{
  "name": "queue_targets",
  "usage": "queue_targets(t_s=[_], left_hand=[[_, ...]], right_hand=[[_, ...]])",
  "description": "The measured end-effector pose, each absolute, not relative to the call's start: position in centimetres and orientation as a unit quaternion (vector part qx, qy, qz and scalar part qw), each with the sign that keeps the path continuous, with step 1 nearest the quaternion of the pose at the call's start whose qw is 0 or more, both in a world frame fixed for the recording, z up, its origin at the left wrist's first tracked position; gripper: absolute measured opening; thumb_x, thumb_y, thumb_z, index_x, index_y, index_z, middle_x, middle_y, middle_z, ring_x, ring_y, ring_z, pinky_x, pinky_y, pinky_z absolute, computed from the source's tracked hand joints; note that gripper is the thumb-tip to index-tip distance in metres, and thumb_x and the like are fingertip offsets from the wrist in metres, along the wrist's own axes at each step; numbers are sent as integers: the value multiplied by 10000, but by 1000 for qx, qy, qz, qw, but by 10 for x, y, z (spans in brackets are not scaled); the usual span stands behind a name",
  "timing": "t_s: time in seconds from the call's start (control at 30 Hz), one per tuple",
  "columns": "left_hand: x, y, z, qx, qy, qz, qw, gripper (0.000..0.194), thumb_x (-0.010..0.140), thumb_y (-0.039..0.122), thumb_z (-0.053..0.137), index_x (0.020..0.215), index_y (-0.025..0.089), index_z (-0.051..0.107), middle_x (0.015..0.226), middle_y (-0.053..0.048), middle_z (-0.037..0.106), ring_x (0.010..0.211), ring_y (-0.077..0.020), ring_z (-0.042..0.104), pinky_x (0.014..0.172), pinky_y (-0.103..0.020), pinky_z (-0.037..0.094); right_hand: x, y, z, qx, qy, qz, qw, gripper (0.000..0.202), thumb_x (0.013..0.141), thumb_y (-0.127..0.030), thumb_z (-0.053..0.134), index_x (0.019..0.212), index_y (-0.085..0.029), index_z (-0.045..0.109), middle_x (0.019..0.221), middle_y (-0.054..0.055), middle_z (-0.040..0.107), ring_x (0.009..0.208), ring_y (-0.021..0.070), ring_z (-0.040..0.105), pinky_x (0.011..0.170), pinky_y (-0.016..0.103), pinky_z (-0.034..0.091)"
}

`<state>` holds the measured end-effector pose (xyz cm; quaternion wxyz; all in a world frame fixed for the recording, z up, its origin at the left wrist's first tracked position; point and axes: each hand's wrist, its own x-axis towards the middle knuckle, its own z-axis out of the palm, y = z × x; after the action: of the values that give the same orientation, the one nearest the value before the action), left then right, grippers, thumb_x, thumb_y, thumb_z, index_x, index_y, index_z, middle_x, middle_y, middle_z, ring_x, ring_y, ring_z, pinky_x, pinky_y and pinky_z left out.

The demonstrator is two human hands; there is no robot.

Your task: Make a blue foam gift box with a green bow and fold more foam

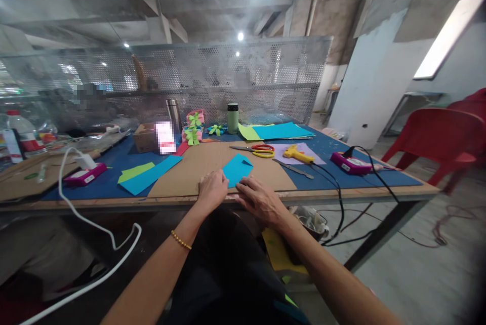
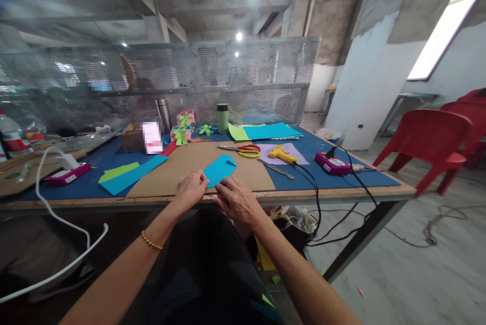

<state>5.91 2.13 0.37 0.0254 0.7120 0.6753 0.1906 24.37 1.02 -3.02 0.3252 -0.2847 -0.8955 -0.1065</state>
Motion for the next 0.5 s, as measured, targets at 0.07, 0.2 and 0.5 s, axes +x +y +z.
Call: queue_targets(t_s=[0.07, 0.2, 0.5], left_hand=[[59, 22, 3, 710, 678, 189, 25, 198, 952, 268, 449, 980, 202, 633, 1017, -101, 738, 1000, -241, 672, 822, -343, 456], [59, 23, 4, 709, 679, 190, 27, 188, 943, 271, 458, 981, 207, 630, 1007, -102, 742, 1004, -255, 677, 820, -355, 458], [61, 24, 6, 708, 684, 174, 28, 204, 932, 263, 453, 1025, 207, 625, 1060, -107, 741, 1036, -246, 676, 819, -343, 460]], right_hand=[[243, 10, -30, -286, -895, -109, 324, 219, 995, -288, 510, 1170, -198, 608, 1108, 136, 634, 1050, 273, 603, 914, 451, 523], [243, 9, -29, -286, -895, -112, 324, 218, 998, -289, 504, 1160, -183, 605, 1104, 142, 633, 1036, 272, 601, 905, 446, 522], [242, 8, -26, -287, -896, -105, 323, 190, 988, -272, 522, 1137, -193, 611, 1053, 127, 632, 997, 259, 594, 865, 414, 524]])
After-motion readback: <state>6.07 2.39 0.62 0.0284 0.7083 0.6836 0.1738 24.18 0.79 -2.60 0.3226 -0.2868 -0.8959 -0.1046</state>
